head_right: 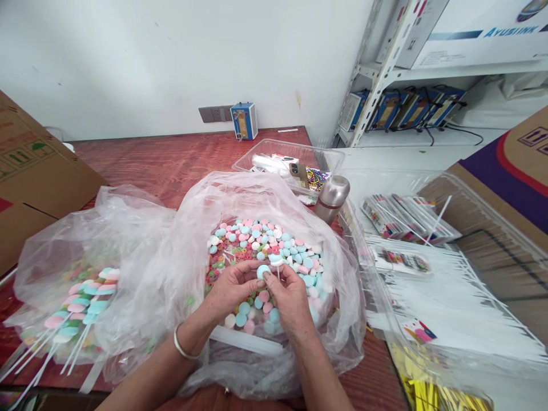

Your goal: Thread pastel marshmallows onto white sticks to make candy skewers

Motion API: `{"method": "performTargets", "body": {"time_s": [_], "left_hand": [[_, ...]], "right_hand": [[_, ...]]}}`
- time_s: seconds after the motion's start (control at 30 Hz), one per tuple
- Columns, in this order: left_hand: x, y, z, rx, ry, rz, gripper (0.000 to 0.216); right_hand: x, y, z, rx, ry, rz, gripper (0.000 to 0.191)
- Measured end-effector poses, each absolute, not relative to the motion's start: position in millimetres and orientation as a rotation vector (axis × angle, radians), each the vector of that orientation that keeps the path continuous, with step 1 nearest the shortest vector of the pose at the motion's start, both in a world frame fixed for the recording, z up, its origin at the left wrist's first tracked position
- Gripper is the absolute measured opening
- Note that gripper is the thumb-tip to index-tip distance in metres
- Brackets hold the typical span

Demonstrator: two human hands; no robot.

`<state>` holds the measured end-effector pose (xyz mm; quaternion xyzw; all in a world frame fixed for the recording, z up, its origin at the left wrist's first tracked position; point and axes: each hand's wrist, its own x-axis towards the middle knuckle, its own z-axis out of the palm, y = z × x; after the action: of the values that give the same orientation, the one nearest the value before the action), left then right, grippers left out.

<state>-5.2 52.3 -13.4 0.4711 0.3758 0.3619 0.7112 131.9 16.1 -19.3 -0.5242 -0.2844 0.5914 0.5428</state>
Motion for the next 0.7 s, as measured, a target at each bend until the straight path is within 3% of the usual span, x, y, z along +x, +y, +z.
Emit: {"method": "performTargets", "body": {"time_s": [0.3,0.7], "left_hand": [[-2.4,58.0,-19.8,0.985,1.120,0.985,0.033],[-2.2,60.2,-24.5,1.078,1.159,1.048,0.031]], "right_hand": [[144.0,-6.0,-3.2,-1.606,-1.163,1.052,0.034],[137.4,-37.1,5.8,-1.472,-1.221,1.435,0.034]]}}
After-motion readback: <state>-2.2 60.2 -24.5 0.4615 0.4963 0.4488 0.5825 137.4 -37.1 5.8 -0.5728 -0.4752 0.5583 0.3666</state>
